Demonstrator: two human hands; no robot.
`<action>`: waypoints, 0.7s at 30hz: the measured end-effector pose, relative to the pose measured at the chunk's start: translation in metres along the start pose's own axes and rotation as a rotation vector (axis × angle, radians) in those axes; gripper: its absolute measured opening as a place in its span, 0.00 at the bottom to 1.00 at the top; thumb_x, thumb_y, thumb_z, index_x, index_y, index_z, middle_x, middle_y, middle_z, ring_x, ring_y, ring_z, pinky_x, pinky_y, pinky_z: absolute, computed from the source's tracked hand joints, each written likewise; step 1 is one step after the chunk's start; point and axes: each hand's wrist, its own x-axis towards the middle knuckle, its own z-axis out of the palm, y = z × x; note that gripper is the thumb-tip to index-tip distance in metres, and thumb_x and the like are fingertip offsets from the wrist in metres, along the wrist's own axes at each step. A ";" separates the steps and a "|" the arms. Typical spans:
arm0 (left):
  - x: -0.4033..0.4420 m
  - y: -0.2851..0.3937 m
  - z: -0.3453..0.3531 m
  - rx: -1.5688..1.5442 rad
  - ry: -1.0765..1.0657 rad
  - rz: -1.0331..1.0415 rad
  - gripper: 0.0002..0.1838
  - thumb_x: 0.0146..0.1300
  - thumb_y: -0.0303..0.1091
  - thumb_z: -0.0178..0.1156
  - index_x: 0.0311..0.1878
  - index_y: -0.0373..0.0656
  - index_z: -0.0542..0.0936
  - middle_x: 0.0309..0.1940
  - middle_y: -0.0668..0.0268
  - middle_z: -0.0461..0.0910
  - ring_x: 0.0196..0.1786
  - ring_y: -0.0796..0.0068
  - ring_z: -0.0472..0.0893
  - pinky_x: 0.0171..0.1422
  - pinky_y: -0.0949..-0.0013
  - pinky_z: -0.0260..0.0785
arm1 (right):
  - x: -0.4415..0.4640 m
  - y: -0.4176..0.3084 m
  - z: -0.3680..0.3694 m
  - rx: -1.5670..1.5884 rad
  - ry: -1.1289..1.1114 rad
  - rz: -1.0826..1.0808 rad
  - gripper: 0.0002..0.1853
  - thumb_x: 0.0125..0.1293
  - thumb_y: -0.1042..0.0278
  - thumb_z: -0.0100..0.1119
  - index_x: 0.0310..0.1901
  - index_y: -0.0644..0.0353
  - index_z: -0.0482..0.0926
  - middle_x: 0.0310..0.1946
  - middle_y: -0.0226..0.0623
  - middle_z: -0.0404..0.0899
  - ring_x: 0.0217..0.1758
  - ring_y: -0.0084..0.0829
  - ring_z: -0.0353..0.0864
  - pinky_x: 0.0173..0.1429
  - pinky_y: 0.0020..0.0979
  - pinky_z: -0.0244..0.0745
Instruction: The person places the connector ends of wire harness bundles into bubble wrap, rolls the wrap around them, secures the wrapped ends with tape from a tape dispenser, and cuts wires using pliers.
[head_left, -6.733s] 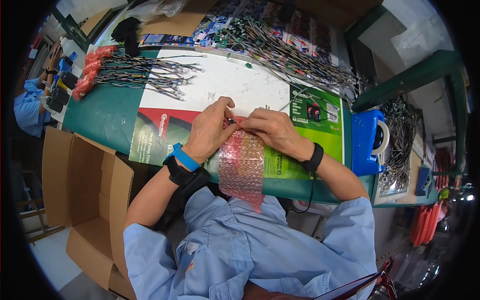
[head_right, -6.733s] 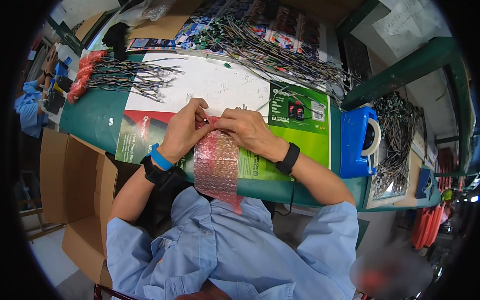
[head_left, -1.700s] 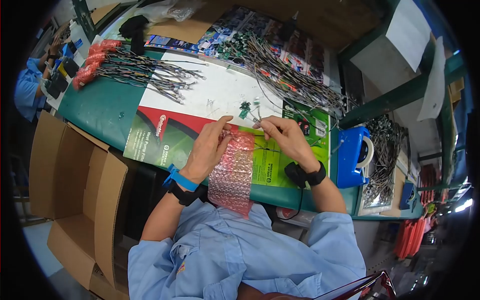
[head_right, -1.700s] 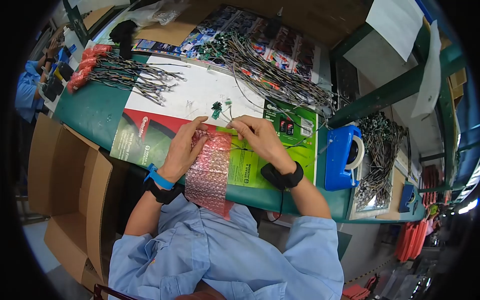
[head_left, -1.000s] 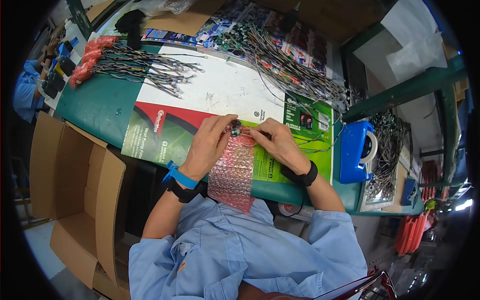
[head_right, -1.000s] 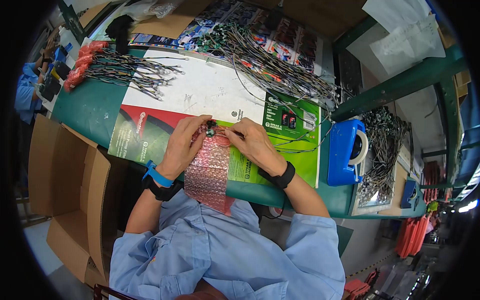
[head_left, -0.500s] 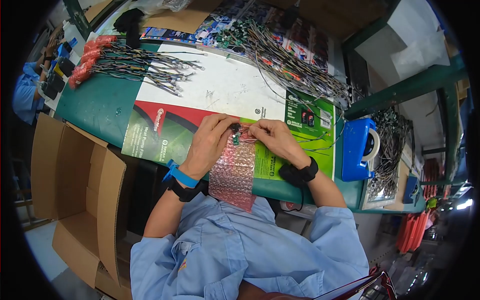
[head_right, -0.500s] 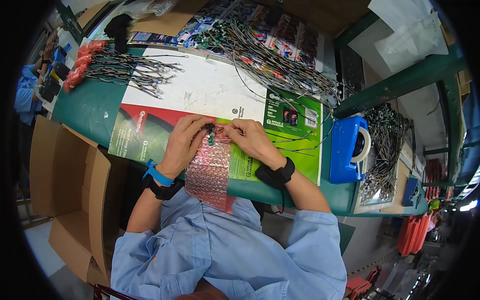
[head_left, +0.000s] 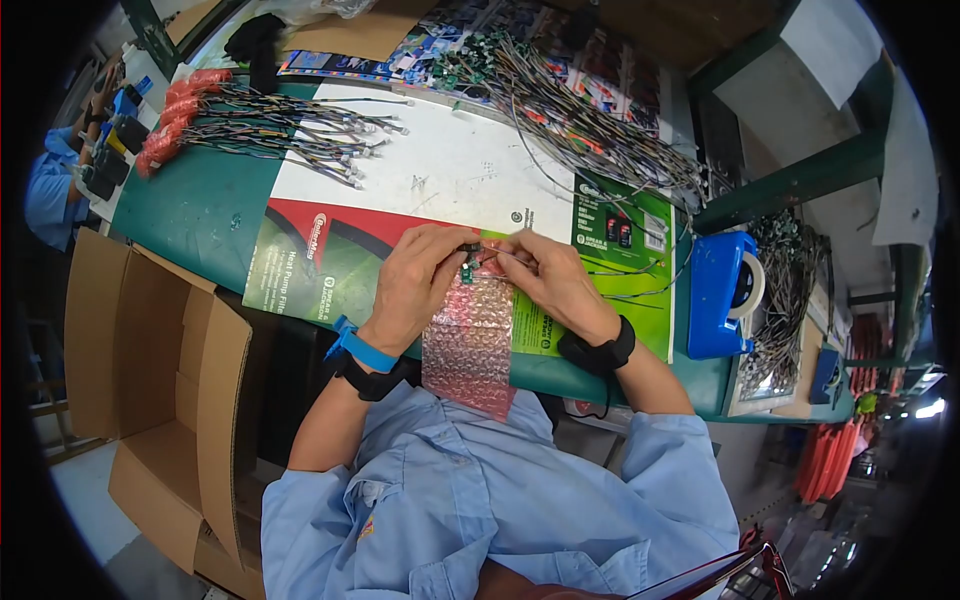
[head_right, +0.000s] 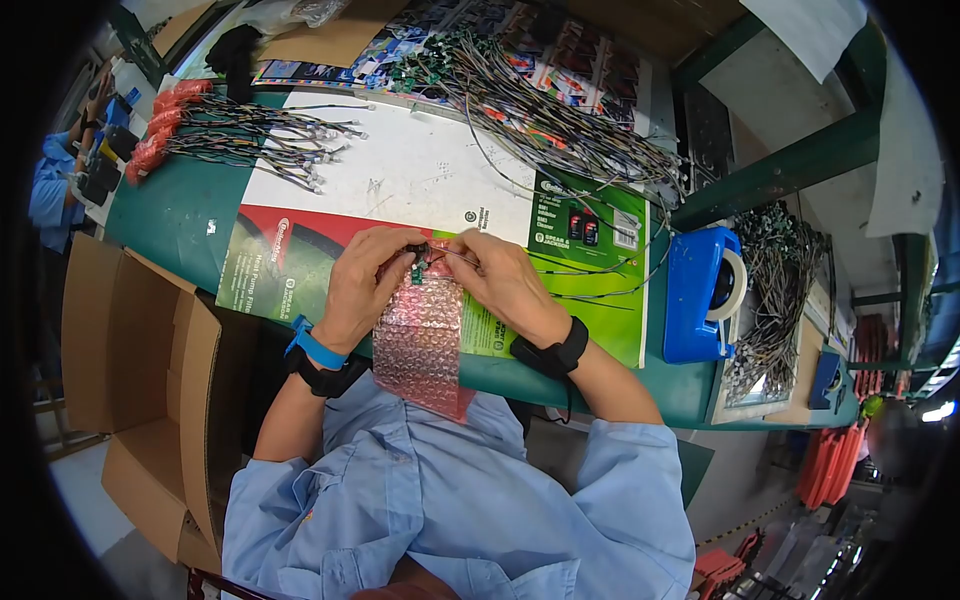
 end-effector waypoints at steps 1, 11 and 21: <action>0.000 -0.001 0.000 -0.007 0.004 0.012 0.14 0.62 0.22 0.65 0.52 0.41 0.84 0.44 0.59 0.85 0.51 0.55 0.81 0.56 0.60 0.75 | -0.001 0.000 0.003 0.002 0.069 -0.082 0.10 0.71 0.66 0.63 0.43 0.67 0.81 0.30 0.41 0.81 0.29 0.28 0.78 0.34 0.31 0.73; 0.000 0.002 -0.003 -0.005 -0.026 0.036 0.16 0.59 0.25 0.69 0.52 0.42 0.85 0.47 0.59 0.85 0.53 0.54 0.81 0.58 0.59 0.75 | -0.008 -0.004 0.005 -0.387 0.154 -0.419 0.11 0.57 0.67 0.74 0.41 0.55 0.82 0.41 0.33 0.77 0.47 0.39 0.72 0.53 0.40 0.65; -0.001 -0.002 0.001 0.002 0.001 0.028 0.15 0.59 0.24 0.69 0.51 0.41 0.85 0.47 0.59 0.85 0.53 0.55 0.81 0.58 0.59 0.75 | 0.001 0.010 0.011 -0.320 0.079 -0.392 0.08 0.62 0.68 0.70 0.40 0.58 0.81 0.37 0.38 0.78 0.41 0.41 0.75 0.49 0.38 0.70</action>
